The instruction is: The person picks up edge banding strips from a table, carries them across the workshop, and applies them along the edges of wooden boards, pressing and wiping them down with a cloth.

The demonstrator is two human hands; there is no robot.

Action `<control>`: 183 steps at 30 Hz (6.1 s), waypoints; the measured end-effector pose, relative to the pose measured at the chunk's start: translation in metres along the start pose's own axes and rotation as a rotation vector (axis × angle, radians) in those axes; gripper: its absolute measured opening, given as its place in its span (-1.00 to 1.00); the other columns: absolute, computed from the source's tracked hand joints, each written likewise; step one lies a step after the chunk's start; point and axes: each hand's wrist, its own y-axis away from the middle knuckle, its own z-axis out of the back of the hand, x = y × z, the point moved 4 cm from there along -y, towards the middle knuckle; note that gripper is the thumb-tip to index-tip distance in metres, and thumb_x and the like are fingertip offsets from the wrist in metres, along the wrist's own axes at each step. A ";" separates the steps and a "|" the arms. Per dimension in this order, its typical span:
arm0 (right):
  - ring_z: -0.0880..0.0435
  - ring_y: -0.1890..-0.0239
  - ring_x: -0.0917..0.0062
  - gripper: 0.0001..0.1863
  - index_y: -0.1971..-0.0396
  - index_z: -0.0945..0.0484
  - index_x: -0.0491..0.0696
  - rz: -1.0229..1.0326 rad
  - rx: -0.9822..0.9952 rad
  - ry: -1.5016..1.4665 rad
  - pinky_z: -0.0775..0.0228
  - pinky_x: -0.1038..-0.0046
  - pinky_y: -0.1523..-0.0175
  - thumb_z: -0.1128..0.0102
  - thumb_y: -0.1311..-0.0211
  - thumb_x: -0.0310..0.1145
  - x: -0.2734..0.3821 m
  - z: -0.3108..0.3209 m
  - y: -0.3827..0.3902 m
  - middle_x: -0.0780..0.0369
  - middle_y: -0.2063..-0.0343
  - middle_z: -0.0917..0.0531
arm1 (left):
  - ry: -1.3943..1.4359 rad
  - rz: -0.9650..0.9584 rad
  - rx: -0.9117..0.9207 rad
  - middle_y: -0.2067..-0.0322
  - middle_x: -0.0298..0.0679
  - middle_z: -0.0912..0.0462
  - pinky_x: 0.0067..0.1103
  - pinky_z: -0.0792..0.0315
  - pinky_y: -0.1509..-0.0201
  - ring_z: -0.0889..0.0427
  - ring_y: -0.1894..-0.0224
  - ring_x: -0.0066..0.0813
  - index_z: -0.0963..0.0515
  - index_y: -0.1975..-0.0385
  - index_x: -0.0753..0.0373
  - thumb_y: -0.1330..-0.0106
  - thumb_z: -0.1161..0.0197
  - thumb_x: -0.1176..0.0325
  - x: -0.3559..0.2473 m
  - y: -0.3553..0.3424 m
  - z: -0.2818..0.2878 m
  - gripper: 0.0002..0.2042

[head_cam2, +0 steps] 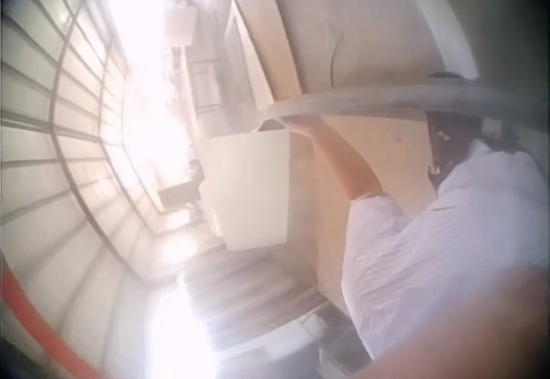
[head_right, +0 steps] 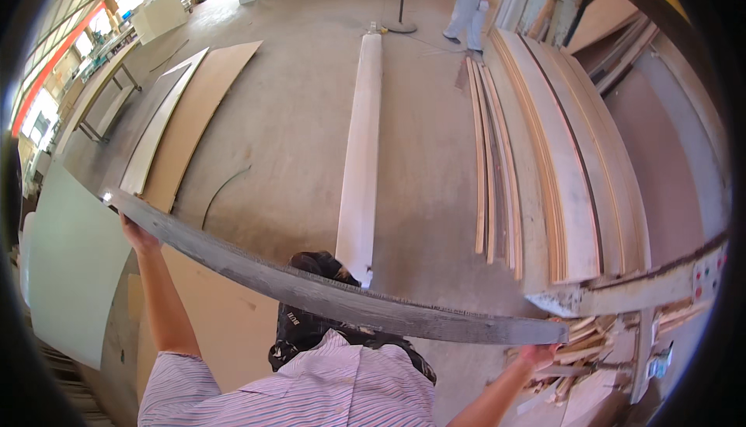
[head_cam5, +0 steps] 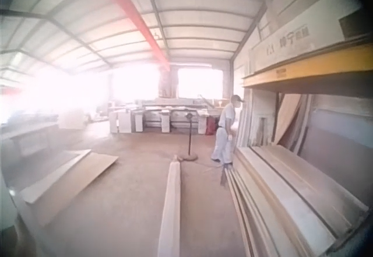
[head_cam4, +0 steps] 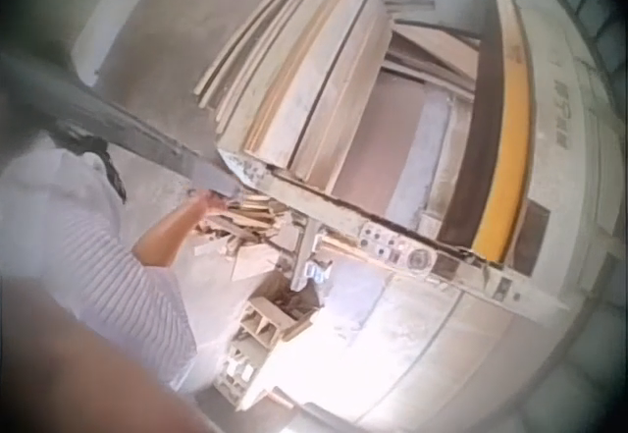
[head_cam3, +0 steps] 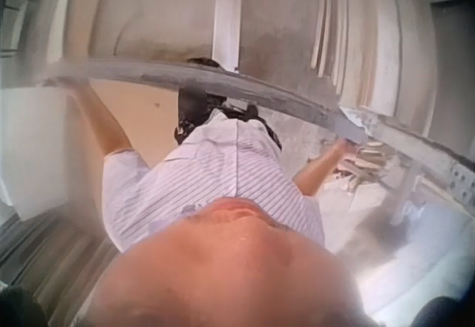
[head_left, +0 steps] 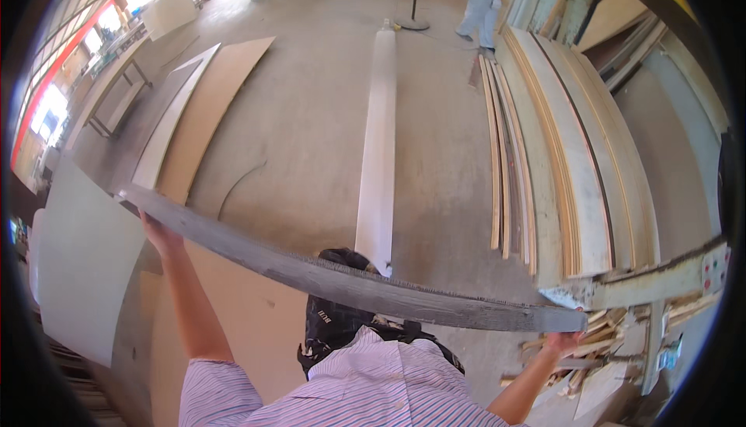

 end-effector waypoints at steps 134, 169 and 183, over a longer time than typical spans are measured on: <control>-0.61 0.12 0.11 -0.68 0.06 -0.41 -0.10 1.141 -0.749 -0.537 -0.55 0.14 0.15 0.00 -0.26 -0.26 -3.156 -1.353 -0.537 -0.10 0.15 -0.58 | 0.214 0.965 0.663 0.24 -0.22 -0.50 -0.39 -0.44 0.13 -0.50 0.20 -0.37 -0.25 -0.12 -0.05 -0.44 0.04 0.10 2.521 -2.986 -1.669 -0.69; -0.63 0.31 0.35 -0.62 0.37 -0.65 -0.07 1.660 -1.636 1.030 -0.49 0.31 0.22 -0.36 -0.02 -0.03 -3.284 -1.664 -0.586 0.16 0.30 -0.67 | 0.086 1.232 1.116 0.34 -0.33 -0.35 -0.54 -0.40 0.35 -0.37 0.41 -0.55 0.00 -0.32 -0.01 -0.44 0.08 0.09 2.865 -2.802 -2.072 -0.50; -0.60 0.45 0.25 -0.55 0.27 -0.57 -0.16 1.803 -1.313 1.172 -0.48 0.31 0.34 -0.39 -0.02 -0.08 -3.243 -1.930 -0.982 0.13 0.40 -0.65 | -0.003 1.011 1.008 0.35 -0.23 -0.46 -0.48 -0.47 0.45 -0.48 0.47 -0.46 -0.08 -0.25 -0.07 -0.41 0.03 0.09 3.071 -2.930 -2.390 -0.55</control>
